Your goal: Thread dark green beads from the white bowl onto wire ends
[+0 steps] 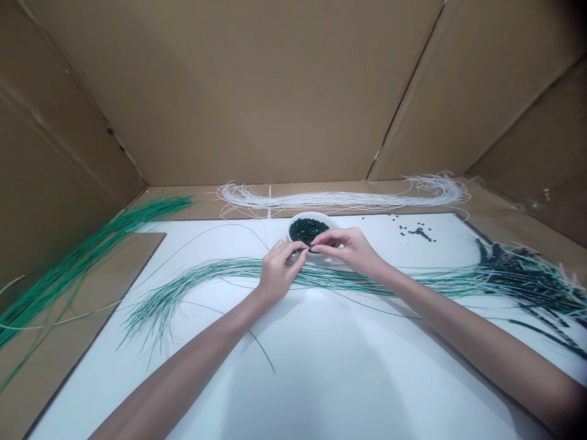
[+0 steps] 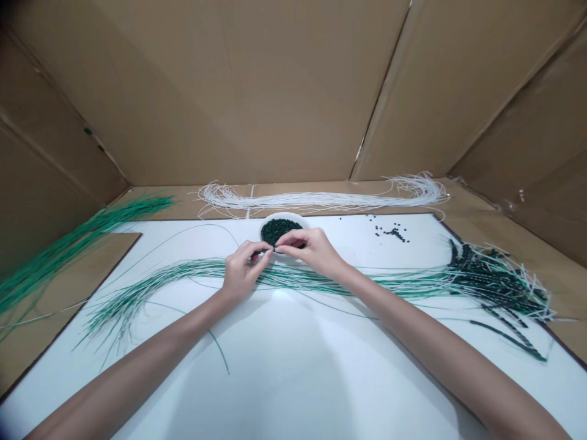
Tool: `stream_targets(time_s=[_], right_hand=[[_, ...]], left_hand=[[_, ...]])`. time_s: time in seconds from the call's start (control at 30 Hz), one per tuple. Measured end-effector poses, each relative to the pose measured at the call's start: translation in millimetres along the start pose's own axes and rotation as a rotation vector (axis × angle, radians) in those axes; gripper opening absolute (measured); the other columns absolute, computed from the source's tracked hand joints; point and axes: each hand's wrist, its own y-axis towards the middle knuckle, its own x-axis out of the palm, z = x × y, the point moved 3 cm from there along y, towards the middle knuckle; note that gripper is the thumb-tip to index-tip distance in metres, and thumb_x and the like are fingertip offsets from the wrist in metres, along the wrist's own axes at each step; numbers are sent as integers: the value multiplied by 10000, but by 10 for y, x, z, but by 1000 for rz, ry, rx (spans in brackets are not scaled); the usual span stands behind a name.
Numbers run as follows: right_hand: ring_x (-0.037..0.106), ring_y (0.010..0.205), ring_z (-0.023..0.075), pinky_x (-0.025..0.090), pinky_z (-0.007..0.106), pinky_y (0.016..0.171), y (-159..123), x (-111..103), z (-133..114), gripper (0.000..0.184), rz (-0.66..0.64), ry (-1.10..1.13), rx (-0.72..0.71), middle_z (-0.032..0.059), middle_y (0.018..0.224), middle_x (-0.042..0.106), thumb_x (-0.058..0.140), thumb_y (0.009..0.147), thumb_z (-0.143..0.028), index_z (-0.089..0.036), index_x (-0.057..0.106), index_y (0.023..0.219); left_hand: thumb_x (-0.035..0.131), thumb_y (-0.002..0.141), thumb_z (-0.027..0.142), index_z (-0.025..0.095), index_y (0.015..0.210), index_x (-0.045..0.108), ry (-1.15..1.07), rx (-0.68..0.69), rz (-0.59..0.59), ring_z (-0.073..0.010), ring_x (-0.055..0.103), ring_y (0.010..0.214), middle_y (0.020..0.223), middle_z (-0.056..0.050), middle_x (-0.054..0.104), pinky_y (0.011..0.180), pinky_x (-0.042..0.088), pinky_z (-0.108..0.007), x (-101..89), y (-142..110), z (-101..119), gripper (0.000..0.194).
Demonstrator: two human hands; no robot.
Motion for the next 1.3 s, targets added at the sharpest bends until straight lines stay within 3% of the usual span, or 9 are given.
stream_targets(time_s=[0.27,0.57,0.83,1.07,1.3], right_hand=[[586,590,122,475,222,552,-9,1,-64,162,-2,-112,-105,34,705,670,561,737,-262,-154,670,788],[571,636,123,437,220,587,-72,28,-138,136,90,-484,-421,38,701,644,502,782,-215,-153,620,761],[553,645,123,411,216,583,-50,-24,-225,143,37,-479,-436,41,720,635,471,800,-205,-158,601,765],[546,637,117,398,210,578,-50,-152,-500,134,66,-415,-383,27,697,628,485,775,-188,-160,612,743],[575,627,119,436,213,585,6,-351,-599,153,83,-206,-253,28,699,653,535,754,-266,-159,643,738]], left_hand=[[522,793,249,166,880,606,-50,-70,-9,-77,477,590,760,-15,607,579,397,-181,17,-10,-49,146],[534,785,255,172,907,620,-23,-7,-17,-93,475,597,697,-15,600,583,402,-198,15,-5,-23,171],[493,803,235,155,858,586,-25,-21,-31,-116,506,679,768,-40,590,648,414,-232,-28,19,34,135],[487,795,237,153,811,572,-32,32,-43,-126,530,715,776,-41,593,689,415,-243,-181,197,281,121],[483,782,266,144,763,555,-122,-129,-37,-103,509,643,701,-11,578,619,400,-204,-183,414,441,143]])
